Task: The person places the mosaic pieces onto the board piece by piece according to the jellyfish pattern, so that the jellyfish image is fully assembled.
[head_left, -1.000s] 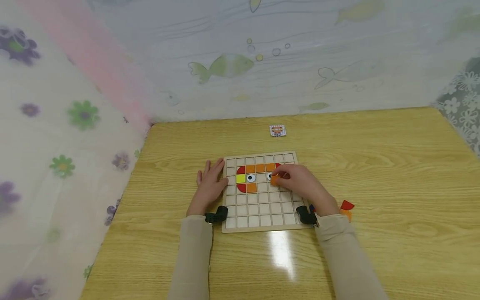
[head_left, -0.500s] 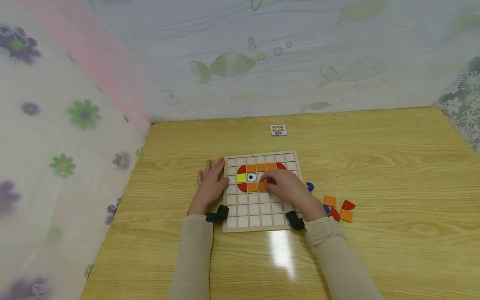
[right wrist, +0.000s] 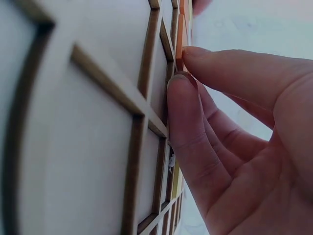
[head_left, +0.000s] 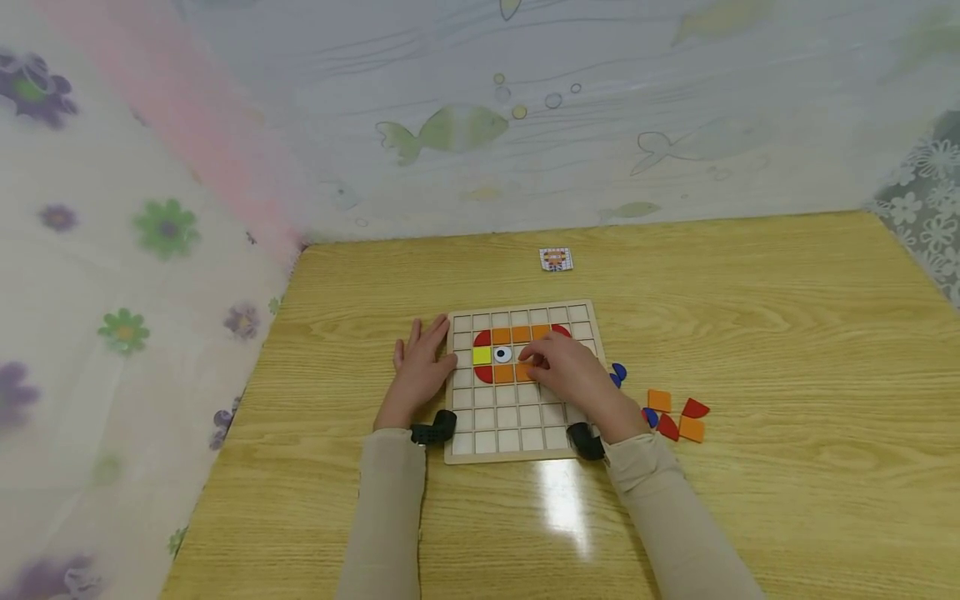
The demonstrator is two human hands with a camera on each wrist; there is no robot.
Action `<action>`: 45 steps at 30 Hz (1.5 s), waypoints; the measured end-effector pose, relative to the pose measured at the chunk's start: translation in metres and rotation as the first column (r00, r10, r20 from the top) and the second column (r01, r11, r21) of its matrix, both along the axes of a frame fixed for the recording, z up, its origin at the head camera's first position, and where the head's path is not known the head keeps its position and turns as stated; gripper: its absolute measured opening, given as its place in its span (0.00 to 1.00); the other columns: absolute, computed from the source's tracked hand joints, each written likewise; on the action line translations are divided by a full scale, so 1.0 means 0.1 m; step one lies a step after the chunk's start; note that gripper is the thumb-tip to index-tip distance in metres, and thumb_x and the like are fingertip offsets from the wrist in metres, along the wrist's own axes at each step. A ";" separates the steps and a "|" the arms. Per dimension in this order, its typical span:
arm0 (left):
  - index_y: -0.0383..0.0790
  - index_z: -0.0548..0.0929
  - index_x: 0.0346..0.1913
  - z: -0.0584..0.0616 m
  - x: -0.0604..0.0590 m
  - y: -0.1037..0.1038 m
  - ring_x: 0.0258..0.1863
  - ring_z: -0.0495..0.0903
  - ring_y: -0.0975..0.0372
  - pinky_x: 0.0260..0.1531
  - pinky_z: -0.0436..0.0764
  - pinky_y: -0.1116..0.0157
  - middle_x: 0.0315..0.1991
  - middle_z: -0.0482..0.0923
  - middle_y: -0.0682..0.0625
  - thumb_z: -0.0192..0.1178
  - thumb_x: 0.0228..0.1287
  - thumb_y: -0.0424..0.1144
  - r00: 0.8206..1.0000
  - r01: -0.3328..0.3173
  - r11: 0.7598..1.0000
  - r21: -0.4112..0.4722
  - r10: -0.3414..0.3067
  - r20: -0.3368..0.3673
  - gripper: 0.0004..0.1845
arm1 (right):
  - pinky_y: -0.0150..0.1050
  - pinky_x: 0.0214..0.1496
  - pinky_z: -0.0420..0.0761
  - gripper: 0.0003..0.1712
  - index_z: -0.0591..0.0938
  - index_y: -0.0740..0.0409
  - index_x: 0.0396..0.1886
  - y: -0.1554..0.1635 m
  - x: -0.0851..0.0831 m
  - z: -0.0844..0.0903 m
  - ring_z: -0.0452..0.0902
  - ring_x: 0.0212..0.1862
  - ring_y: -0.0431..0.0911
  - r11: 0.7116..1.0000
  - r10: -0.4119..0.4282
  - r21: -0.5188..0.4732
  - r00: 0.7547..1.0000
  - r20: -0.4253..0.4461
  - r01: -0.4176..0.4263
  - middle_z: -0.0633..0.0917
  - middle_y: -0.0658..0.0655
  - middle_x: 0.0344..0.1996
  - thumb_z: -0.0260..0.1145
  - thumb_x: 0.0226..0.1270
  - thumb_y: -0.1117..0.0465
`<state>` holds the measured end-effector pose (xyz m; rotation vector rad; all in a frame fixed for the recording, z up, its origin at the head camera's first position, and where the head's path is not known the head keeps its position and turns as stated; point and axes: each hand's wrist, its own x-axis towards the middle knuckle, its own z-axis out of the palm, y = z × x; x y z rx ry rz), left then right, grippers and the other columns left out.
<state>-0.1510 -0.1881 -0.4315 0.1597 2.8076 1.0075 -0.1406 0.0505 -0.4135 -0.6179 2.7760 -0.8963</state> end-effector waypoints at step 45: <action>0.45 0.57 0.68 -0.01 0.01 0.00 0.68 0.33 0.54 0.58 0.28 0.48 0.69 0.49 0.55 0.49 0.61 0.42 1.000 0.002 1.000 -0.002 -0.002 -0.007 0.31 | 0.42 0.41 0.72 0.13 0.81 0.52 0.44 0.68 0.09 0.20 0.72 0.35 0.44 0.999 -0.032 -0.040 0.997 0.072 0.035 0.80 0.50 0.34 0.57 0.63 0.56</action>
